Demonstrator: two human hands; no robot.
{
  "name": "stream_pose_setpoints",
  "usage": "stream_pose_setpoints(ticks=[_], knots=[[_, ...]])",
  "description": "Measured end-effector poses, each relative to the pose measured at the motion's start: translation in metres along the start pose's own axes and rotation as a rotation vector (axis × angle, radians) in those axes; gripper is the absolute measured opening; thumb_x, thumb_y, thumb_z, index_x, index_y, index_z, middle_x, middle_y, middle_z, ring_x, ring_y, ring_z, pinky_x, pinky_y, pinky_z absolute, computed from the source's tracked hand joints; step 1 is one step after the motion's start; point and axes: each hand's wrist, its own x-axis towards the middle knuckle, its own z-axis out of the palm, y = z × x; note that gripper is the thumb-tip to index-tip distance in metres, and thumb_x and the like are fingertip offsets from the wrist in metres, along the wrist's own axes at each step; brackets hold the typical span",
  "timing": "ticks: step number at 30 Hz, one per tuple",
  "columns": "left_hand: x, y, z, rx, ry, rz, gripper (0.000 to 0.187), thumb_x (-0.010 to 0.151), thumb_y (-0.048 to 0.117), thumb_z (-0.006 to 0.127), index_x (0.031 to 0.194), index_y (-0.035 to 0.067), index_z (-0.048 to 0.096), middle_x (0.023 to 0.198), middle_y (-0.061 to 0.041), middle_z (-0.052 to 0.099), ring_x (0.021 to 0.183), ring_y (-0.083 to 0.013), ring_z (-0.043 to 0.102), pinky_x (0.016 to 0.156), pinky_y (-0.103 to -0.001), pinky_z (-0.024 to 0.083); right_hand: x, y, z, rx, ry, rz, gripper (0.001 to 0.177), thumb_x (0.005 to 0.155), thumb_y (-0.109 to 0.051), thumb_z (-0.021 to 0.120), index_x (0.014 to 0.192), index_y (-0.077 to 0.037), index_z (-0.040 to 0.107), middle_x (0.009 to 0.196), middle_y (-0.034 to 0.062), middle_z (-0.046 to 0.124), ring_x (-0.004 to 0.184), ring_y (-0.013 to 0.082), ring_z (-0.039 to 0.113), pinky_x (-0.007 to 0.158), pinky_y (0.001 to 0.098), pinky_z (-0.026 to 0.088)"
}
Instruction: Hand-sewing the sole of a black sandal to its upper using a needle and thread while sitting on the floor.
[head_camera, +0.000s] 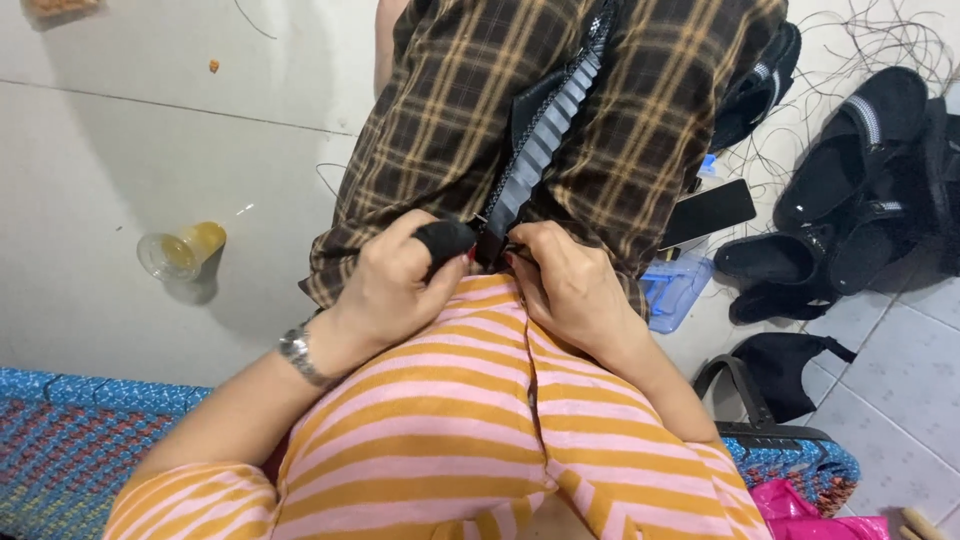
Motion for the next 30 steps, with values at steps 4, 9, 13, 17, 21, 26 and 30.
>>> stream_pose_setpoints(ticks=[4, 9, 13, 17, 21, 26, 30], knots=[[-0.005, -0.007, 0.007, -0.132, 0.096, -0.088, 0.017, 0.09, 0.007, 0.072, 0.106, 0.008, 0.078, 0.086, -0.009, 0.07, 0.078, -0.0252, 0.071, 0.067, -0.032, 0.057, 0.001, 0.0, -0.002, -0.005, 0.003, -0.004, 0.023, 0.091, -0.007, 0.067, 0.113, -0.008, 0.06, 0.085, 0.0102, 0.067, 0.072, 0.0347, 0.073, 0.058, 0.0427, 0.058], [0.0, -0.008, 0.004, -0.314, 0.139, -0.393, 0.016, 0.097, 0.012, 0.068, 0.11, 0.007, 0.077, 0.066, -0.007, 0.066, 0.062, -0.0101, 0.063, 0.056, -0.025, 0.051, 0.0, 0.003, -0.003, 0.016, -0.016, -0.007, 0.025, 0.09, -0.006, 0.066, 0.114, -0.009, 0.06, 0.086, 0.0097, 0.067, 0.073, 0.0349, 0.072, 0.059, 0.0425, 0.058], [0.005, -0.01, 0.007, -0.465, 0.21, -0.51, 0.018, 0.093, 0.011, 0.074, 0.111, 0.006, 0.075, 0.07, -0.007, 0.073, 0.06, -0.006, 0.065, 0.052, -0.018, 0.049, 0.005, 0.001, -0.005, 0.02, -0.032, -0.024, 0.027, 0.088, -0.004, 0.067, 0.114, -0.009, 0.06, 0.084, 0.0099, 0.067, 0.072, 0.0354, 0.072, 0.057, 0.043, 0.058], [0.008, -0.009, 0.012, -0.509, 0.227, -0.502, 0.014, 0.093, 0.01, 0.076, 0.105, 0.003, 0.073, 0.067, -0.009, 0.073, 0.057, -0.0047, 0.065, 0.045, -0.016, 0.046, 0.01, -0.002, -0.006, 0.004, -0.038, -0.046, 0.026, 0.088, -0.005, 0.067, 0.113, -0.008, 0.059, 0.082, 0.0109, 0.066, 0.07, 0.0361, 0.072, 0.056, 0.0433, 0.058], [0.007, 0.0, 0.0, -0.229, 0.146, -0.227, 0.006, 0.088, 0.004, 0.08, 0.093, 0.007, 0.078, 0.06, -0.007, 0.071, 0.056, -0.0123, 0.069, 0.051, -0.023, 0.054, 0.009, -0.002, -0.001, 0.031, -0.02, -0.035, 0.026, 0.089, -0.004, 0.067, 0.114, -0.008, 0.06, 0.081, 0.0107, 0.066, 0.068, 0.0366, 0.071, 0.054, 0.0436, 0.058], [-0.001, 0.0, 0.001, -0.339, 0.2, -0.306, 0.003, 0.09, 0.006, 0.077, 0.093, 0.005, 0.077, 0.052, -0.003, 0.062, 0.052, -0.0065, 0.058, 0.053, -0.022, 0.052, 0.002, 0.002, 0.008, 0.022, -0.002, -0.004, 0.025, 0.091, -0.006, 0.065, 0.115, -0.009, 0.059, 0.082, 0.0101, 0.065, 0.068, 0.0356, 0.072, 0.054, 0.043, 0.058], [0.006, -0.004, 0.001, -0.26, 0.261, -0.293, 0.006, 0.093, 0.008, 0.078, 0.094, 0.003, 0.076, 0.053, -0.006, 0.063, 0.051, -0.0074, 0.056, 0.05, -0.023, 0.049, 0.008, 0.0, 0.001, 0.028, -0.007, -0.029, 0.026, 0.091, -0.006, 0.066, 0.115, -0.009, 0.059, 0.081, 0.0102, 0.065, 0.068, 0.0361, 0.071, 0.054, 0.0435, 0.057]])
